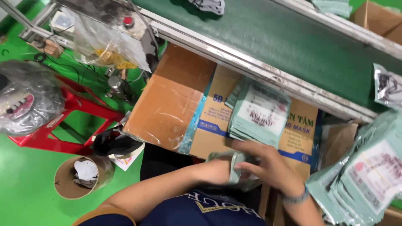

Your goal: Packing face masks into plastic bags and placing them on a conveyor belt.

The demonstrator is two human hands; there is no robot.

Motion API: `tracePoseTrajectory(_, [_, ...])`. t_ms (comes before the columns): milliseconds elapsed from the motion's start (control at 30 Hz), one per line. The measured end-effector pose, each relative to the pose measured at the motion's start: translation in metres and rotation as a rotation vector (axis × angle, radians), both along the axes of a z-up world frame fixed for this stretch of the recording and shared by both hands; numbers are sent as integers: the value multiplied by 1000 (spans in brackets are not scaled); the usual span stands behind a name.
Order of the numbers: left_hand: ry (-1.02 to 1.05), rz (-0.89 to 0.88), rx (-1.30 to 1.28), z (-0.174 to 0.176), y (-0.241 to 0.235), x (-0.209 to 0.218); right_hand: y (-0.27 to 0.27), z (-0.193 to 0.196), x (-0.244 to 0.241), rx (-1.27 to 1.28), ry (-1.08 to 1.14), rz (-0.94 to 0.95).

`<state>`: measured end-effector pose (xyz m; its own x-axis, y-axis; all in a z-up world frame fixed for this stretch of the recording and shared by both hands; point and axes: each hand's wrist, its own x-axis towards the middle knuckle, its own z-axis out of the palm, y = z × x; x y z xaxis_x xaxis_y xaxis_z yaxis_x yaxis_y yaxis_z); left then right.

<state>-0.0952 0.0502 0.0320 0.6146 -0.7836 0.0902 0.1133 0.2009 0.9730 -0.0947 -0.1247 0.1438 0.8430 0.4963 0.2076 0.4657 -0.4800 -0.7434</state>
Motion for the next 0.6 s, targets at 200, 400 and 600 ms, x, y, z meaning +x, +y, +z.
tracePoseTrajectory(200, [-670, 177, 771, 86, 38, 7, -46, -49, -9, 91, 402, -160])
tracePoseTrajectory(400, [-882, 570, 429, 106, 46, 27, -27, -37, -14, 347, 313, -307])
tracePoseTrajectory(600, [-865, 456, 476, 103, 46, 32, -29, -35, -13, 365, 279, -319])
